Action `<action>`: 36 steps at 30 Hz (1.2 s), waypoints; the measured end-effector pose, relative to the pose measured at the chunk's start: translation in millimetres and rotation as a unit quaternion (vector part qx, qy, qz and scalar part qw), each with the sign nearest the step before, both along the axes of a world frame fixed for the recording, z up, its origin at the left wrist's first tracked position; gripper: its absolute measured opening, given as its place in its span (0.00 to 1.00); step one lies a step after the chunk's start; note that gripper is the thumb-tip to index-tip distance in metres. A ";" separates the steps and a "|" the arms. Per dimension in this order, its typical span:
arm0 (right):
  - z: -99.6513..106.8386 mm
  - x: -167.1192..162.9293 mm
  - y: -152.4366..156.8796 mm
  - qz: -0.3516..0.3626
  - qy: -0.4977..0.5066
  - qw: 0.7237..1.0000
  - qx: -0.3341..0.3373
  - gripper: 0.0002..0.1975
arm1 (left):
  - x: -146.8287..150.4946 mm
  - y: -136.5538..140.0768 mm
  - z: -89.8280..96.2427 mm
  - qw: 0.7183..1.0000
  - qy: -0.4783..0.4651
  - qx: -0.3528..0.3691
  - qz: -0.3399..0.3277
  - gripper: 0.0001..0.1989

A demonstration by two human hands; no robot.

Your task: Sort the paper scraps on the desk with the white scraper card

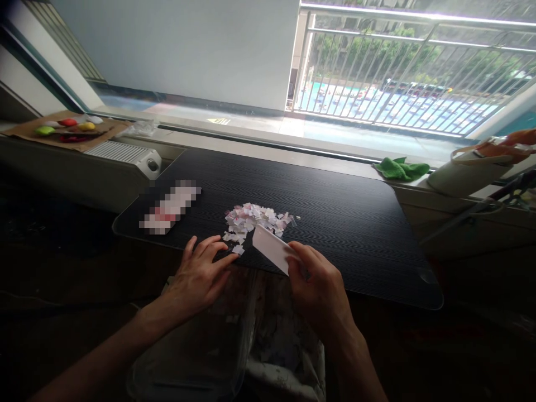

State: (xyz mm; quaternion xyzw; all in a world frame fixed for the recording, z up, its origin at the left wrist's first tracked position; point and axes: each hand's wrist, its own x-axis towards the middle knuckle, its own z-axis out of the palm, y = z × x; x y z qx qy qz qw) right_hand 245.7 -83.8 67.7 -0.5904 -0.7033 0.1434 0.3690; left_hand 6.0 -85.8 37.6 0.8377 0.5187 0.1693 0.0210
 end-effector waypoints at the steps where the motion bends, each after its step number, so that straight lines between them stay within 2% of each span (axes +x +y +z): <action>1: 1.2 -2.1 0.2 0.005 0.001 1.000 0.003 0.12 | -0.5 -0.7 0.4 1.000 0.000 -0.002 0.000 0.16; 6: 5.8 -12.5 4.3 0.065 -0.010 0.998 0.002 0.12 | -0.1 -2.7 2.2 1.000 -0.005 -0.009 -0.003 0.17; 12: 10.7 -4.0 0.1 0.009 -0.049 0.998 0.028 0.11 | -0.7 -4.8 3.1 1.000 -0.005 -0.007 0.005 0.16; 17: 12.0 -17.1 1.9 0.084 -0.029 0.996 0.020 0.11 | -0.8 -4.5 3.6 1.000 0.002 -0.013 0.000 0.16; 19: 10.6 -18.1 3.4 0.090 -0.040 0.995 0.019 0.12 | -1.3 -4.5 4.4 1.000 0.004 -0.011 -0.001 0.16; 26: 13.2 8.1 -4.9 -0.012 -0.057 0.998 0.025 0.11 | -1.3 -5.2 3.0 1.000 -0.002 -0.003 0.001 0.15; 32: 14.4 8.8 -6.6 -0.036 -0.019 0.999 0.010 0.11 | -2.2 -2.4 2.6 1.000 0.004 0.003 0.014 0.15; 36: 14.4 18.7 -9.1 -0.094 -0.011 0.996 0.004 0.13 | -5.3 -2.7 4.7 1.000 0.000 0.008 0.024 0.15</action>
